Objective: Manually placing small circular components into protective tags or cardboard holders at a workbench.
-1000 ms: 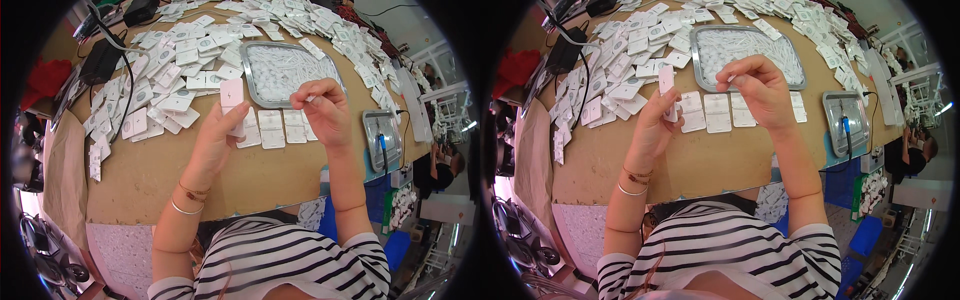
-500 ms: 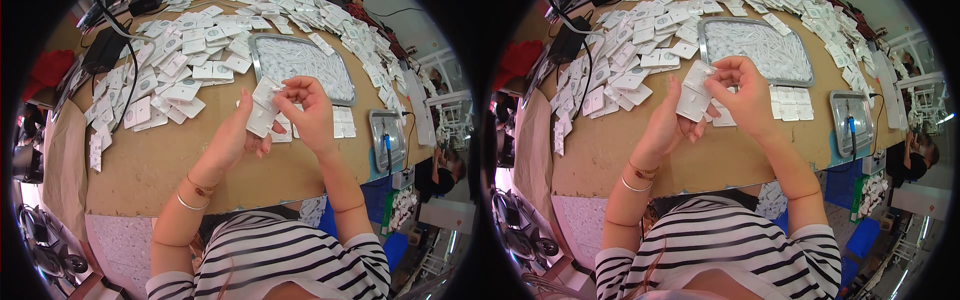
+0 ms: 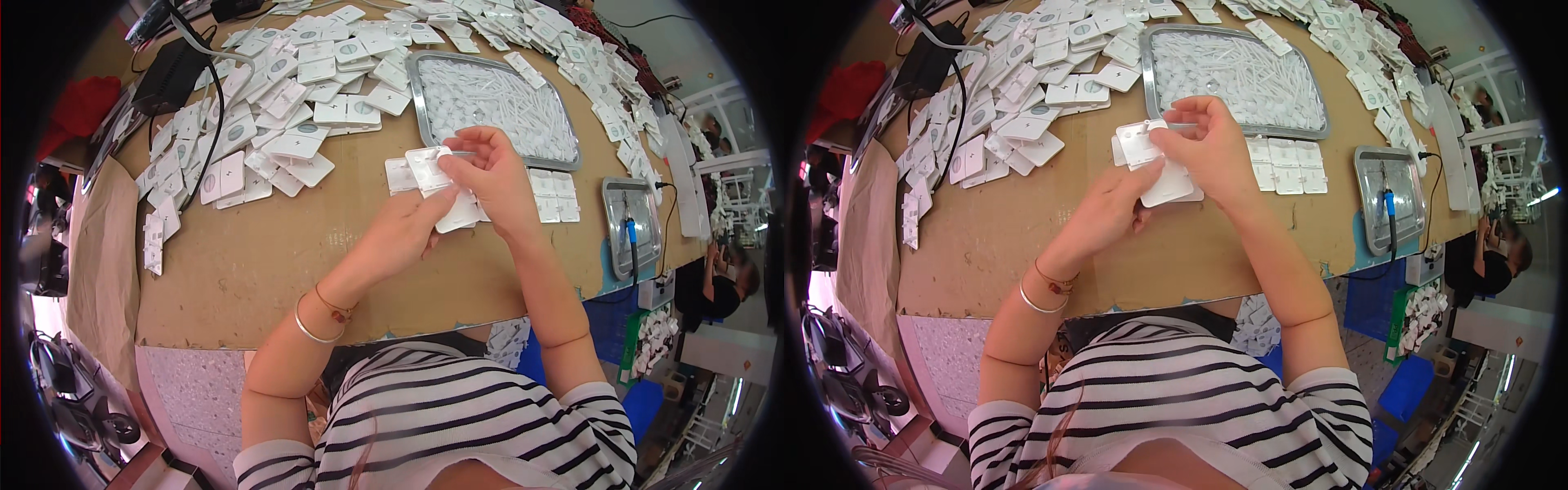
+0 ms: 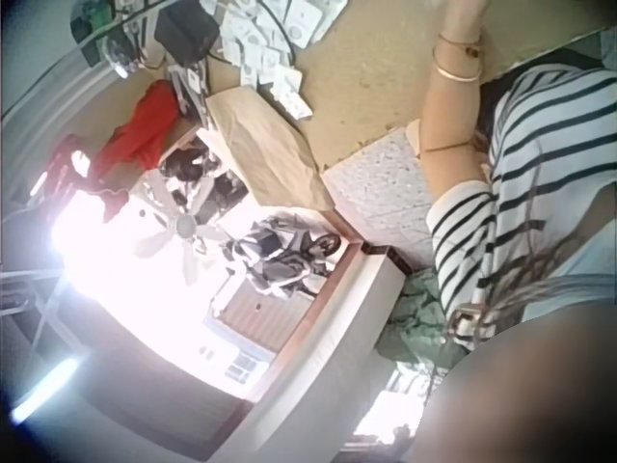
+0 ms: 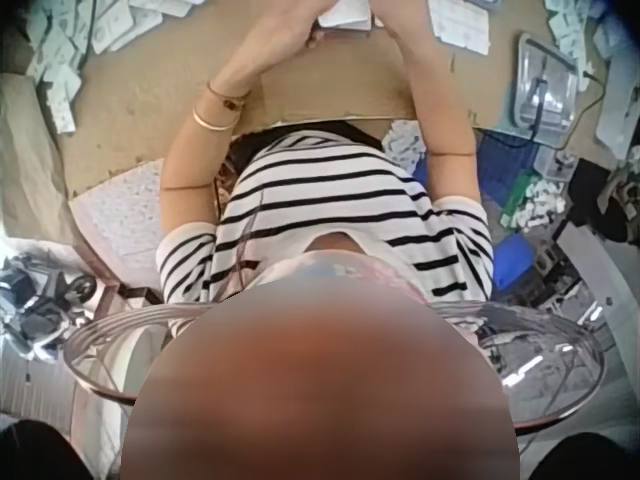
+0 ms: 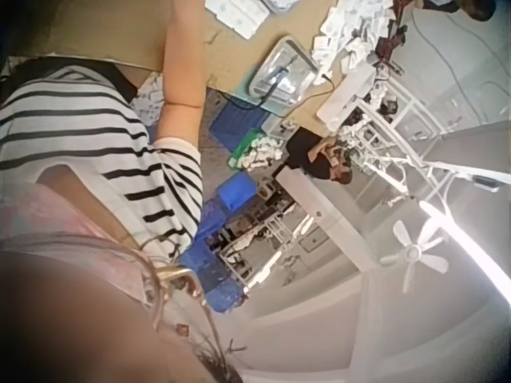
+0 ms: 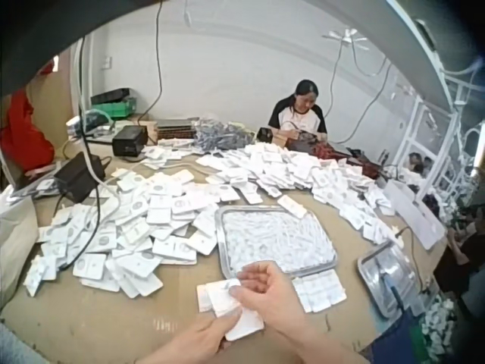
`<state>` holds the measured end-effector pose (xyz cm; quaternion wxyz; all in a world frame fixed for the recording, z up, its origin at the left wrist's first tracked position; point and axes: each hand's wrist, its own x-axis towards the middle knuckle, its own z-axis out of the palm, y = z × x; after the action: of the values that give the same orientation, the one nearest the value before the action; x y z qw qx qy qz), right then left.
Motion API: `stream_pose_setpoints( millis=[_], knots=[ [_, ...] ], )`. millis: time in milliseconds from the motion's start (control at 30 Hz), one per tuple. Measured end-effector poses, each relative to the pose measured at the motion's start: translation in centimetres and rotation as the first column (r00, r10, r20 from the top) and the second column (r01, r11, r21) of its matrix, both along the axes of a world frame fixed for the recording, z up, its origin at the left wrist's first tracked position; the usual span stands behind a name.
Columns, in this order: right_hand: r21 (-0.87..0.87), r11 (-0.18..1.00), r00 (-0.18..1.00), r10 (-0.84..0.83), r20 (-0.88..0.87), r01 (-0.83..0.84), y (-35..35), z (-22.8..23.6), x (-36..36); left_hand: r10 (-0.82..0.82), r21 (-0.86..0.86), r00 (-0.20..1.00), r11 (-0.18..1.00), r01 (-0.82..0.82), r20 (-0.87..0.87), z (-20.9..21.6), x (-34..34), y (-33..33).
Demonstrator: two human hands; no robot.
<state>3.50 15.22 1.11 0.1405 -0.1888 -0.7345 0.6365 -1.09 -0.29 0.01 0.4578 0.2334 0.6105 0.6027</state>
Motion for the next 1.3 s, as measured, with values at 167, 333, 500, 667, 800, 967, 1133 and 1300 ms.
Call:
stream_pose_setpoints(
  millis=[167, 333, 500, 667, 800, 967, 1133, 1300],
  knots=[
    [-0.001, 0.997, 0.996, 0.079, 0.046, -0.079, 0.1, -0.1, 0.5, 0.081, 0.037, 0.922, 0.997, -0.073, -0.378, -0.3, 0.1, 0.1],
    [0.279, 0.959, 0.992, -0.010, -0.128, 0.046, -1.8, 1.0, 1.0, 0.191, 0.094, 0.864, 0.982, -0.167, -0.466, -0.4, 0.7, 0.7],
    [0.225, 0.974, 0.986, 0.047, -0.160, -0.010, -1.6, 0.1, 1.3, 0.159, 0.028, 0.831, 0.985, -0.171, -0.532, 0.5, 0.6, 0.2],
    [0.030, 0.996, 0.989, 0.087, -0.116, -0.084, -1.3, -0.2, 1.4, 0.286, -0.007, 0.804, 0.941, -0.339, -0.521, 0.7, 1.1, -1.3],
    [0.163, 0.979, 0.990, 0.128, -0.054, -0.118, -1.1, -0.2, 1.5, 0.338, -0.199, 0.845, 0.872, -0.447, -0.414, 0.9, -0.9, -4.5],
    [0.136, 0.986, 0.992, 0.107, -0.067, -0.097, -0.4, 0.0, 1.4, 0.066, -0.376, 0.665, 0.782, -0.498, -0.744, -1.7, -2.8, -6.1],
    [0.171, 0.980, 0.993, 0.113, -0.042, -0.105, 0.3, -0.3, 1.8, -0.077, -0.444, 0.582, 0.730, -0.520, -0.809, 1.2, -2.9, -4.1],
    [0.116, 0.993, 0.996, 0.030, -0.081, -0.021, 2.3, -0.2, 1.2, 0.096, 0.062, 0.006, 0.685, -0.725, -0.995, 1.1, -5.4, -4.7]
  ],
)
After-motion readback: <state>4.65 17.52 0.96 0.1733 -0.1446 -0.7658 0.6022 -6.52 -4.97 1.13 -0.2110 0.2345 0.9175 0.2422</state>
